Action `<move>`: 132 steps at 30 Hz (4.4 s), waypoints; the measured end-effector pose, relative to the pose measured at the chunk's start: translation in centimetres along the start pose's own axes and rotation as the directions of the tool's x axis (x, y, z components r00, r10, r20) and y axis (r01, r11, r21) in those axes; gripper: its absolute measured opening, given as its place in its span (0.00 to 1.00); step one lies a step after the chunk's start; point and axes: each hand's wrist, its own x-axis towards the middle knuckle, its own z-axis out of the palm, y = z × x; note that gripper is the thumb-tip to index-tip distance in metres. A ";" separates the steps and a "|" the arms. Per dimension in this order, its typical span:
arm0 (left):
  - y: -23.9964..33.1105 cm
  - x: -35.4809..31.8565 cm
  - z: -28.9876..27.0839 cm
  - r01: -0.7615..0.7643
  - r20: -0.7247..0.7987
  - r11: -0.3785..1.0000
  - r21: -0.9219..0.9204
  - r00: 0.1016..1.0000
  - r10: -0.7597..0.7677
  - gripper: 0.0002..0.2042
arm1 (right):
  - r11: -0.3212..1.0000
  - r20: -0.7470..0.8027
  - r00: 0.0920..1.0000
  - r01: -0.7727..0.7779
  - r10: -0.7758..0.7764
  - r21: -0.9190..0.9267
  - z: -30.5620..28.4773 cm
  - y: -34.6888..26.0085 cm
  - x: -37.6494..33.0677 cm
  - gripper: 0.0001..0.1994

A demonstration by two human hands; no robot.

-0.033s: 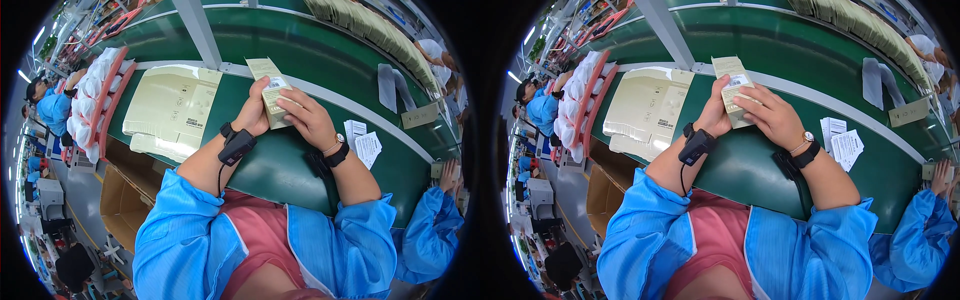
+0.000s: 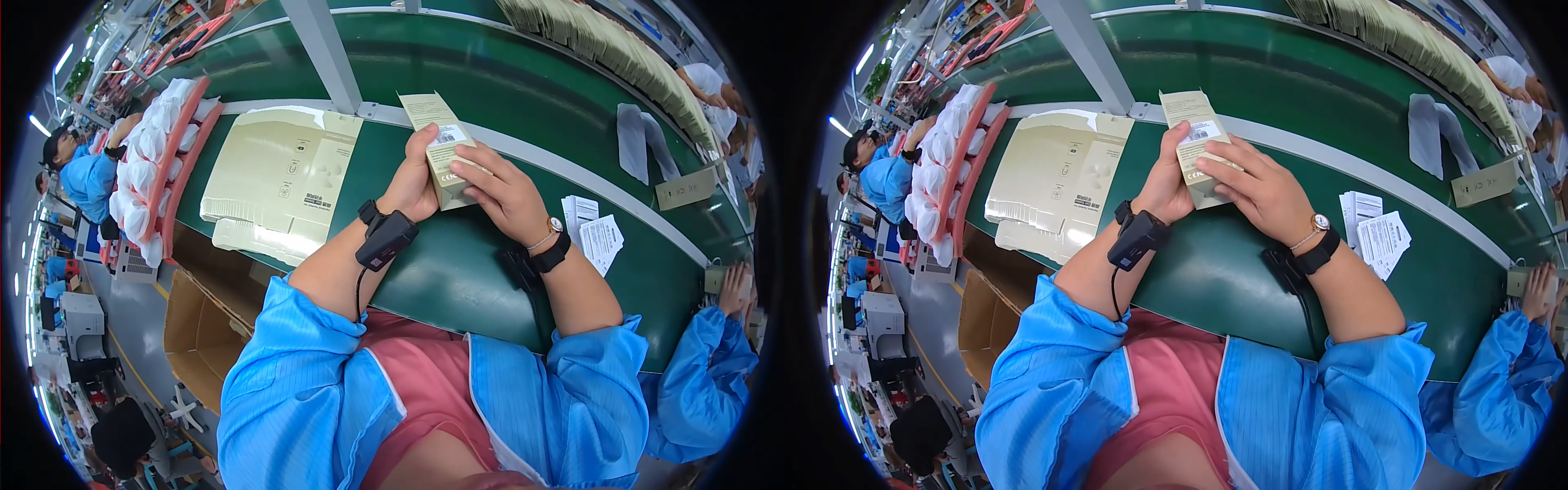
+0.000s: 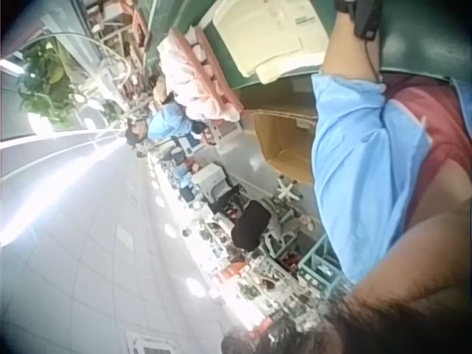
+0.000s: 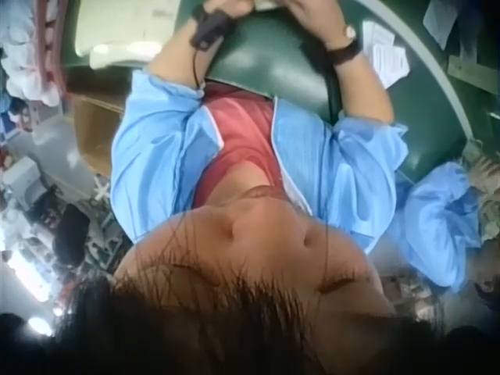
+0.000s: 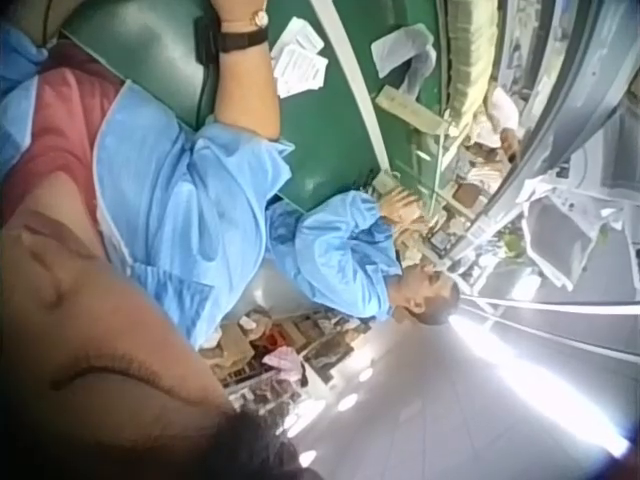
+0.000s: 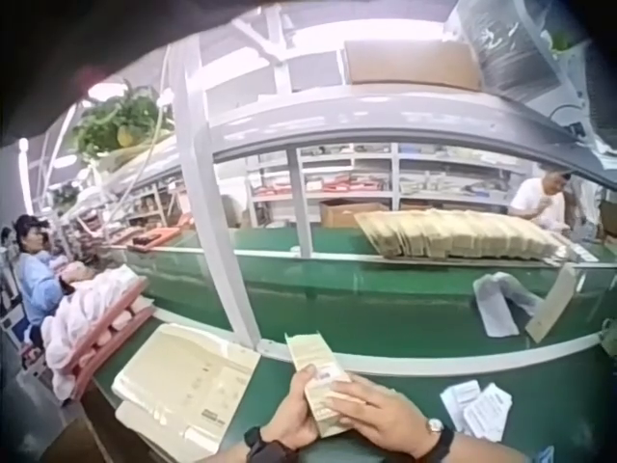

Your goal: The person folds a cardboard box by hand, inserts a paper manual, and closes the box flaps before repeating the process with a second box.

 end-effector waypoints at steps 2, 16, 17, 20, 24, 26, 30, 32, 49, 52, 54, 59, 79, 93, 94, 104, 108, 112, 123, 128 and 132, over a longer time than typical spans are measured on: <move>0.1 0.0 -0.4 0.005 0.000 1.000 0.023 1.000 -0.005 0.28 | 1.000 0.022 1.000 0.003 -0.004 0.024 0.0 0.0 0.2 0.24; -0.3 -0.1 0.2 -0.007 -0.006 0.999 0.039 1.000 0.007 0.27 | 0.992 -0.092 0.996 0.001 -0.013 -0.128 0.2 -0.1 -0.1 0.20; -0.2 -0.1 0.3 -0.001 0.002 1.000 0.028 1.000 0.001 0.27 | 0.992 -0.082 0.997 -0.002 -0.009 -0.129 0.1 -0.1 0.0 0.20; 0.0 0.0 0.0 0.004 0.019 1.000 0.001 1.000 -0.004 0.26 | 0.997 0.011 1.000 0.000 0.001 -0.079 -0.8 -0.2 0.2 0.23; 0.5 0.8 -1.5 -0.100 -0.017 0.995 0.019 0.995 0.100 0.29 | 0.994 0.146 0.983 -0.111 0.110 0.000 -2.9 -1.1 1.2 0.27; 0.4 1.3 -2.0 -0.275 -0.091 0.954 0.116 0.954 0.286 0.33 | 0.985 0.196 0.966 -0.174 0.167 0.016 -4.1 -1.2 1.3 0.28; 0.8 0.9 -1.2 -0.345 -0.170 0.903 0.256 0.904 0.393 0.38 | 0.951 0.311 0.900 -0.270 0.304 -0.149 -5.9 0.3 0.5 0.29; 0.6 0.7 -0.7 -0.343 -0.173 0.899 0.274 0.902 0.396 0.38 | 0.888 0.385 0.806 -0.354 0.449 -0.295 -4.8 1.2 -0.9 0.28; 0.5 0.6 -0.3 -0.353 -0.164 0.857 0.376 0.885 0.437 0.34 | 0.812 0.405 0.728 -0.364 0.553 -0.456 -1.7 2.1 -2.1 0.18; 0.6 0.5 -0.7 -0.370 -0.175 0.851 0.373 0.872 0.456 0.33 | 0.832 0.440 0.721 -0.361 0.536 -0.422 -1.8 2.3 -1.8 0.15; 0.5 0.8 -1.2 -0.401 -0.168 0.841 0.363 0.860 0.482 0.32 | 0.838 0.435 0.732 -0.354 0.525 -0.416 -1.7 2.5 -1.6 0.13; -0.4 1.2 -0.7 -0.406 -0.194 0.809 0.426 0.832 0.520 0.33 | 0.812 0.332 0.768 -0.392 0.548 -0.433 -2.6 3.6 -3.2 0.12; -0.6 -1.3 1.1 -0.493 0.426 0.411 0.767 0.870 0.248 0.41 | 0.982 -0.294 0.950 -0.048 0.101 0.181 -7.0 0.7 -0.3 0.09; -0.7 -1.5 1.2 -0.491 0.409 0.321 0.810 0.865 0.292 0.40 | 0.922 -0.130 0.986 -0.143 0.102 -0.360 -6.8 -2.0 1.5 0.12; -0.7 -1.5 1.1 -0.494 0.414 0.320 0.808 0.864 0.288 0.40 | 0.936 -0.215 0.970 -0.180 0.117 -0.301 -6.0 -2.6 1.8 0.13; -1.0 -1.4 0.9 -0.523 0.521 -0.162 0.837 0.671 0.527 0.36 | 0.923 -0.168 0.975 -0.195 0.146 -0.331 -5.5 -1.3 0.5 0.15; -1.1 -0.8 0.3 -0.495 0.484 -0.137 0.858 0.689 0.539 0.30 | 0.884 -0.364 0.894 -0.374 0.262 -0.281 -7.8 1.8 -0.1 0.13; -1.0 -0.6 -0.6 -0.465 0.480 -0.155 0.872 0.746 0.462 0.18 | 0.803 -0.490 0.855 -0.407 0.169 -0.435 -9.8 4.6 0.0 0.09; -1.2 -0.3 -0.3 -0.508 0.514 -0.132 0.851 0.758 0.402 0.11 | 0.764 -0.443 0.842 -0.497 0.309 -0.411 -9.7 8.4 -2.0 0.29; -1.1 -0.3 -0.7 -0.504 0.515 -0.147 0.851 0.746 0.423 0.11 | 0.704 -0.561 0.813 -0.488 0.152 -0.516 -8.6 4.2 0.6 0.33; 0.2 -0.2 -1.4 -0.423 0.449 -0.174 0.889 0.737 0.505 0.16 | 0.857 -0.304 0.940 -0.279 0.153 -0.433 -4.9 1.0 1.3 0.30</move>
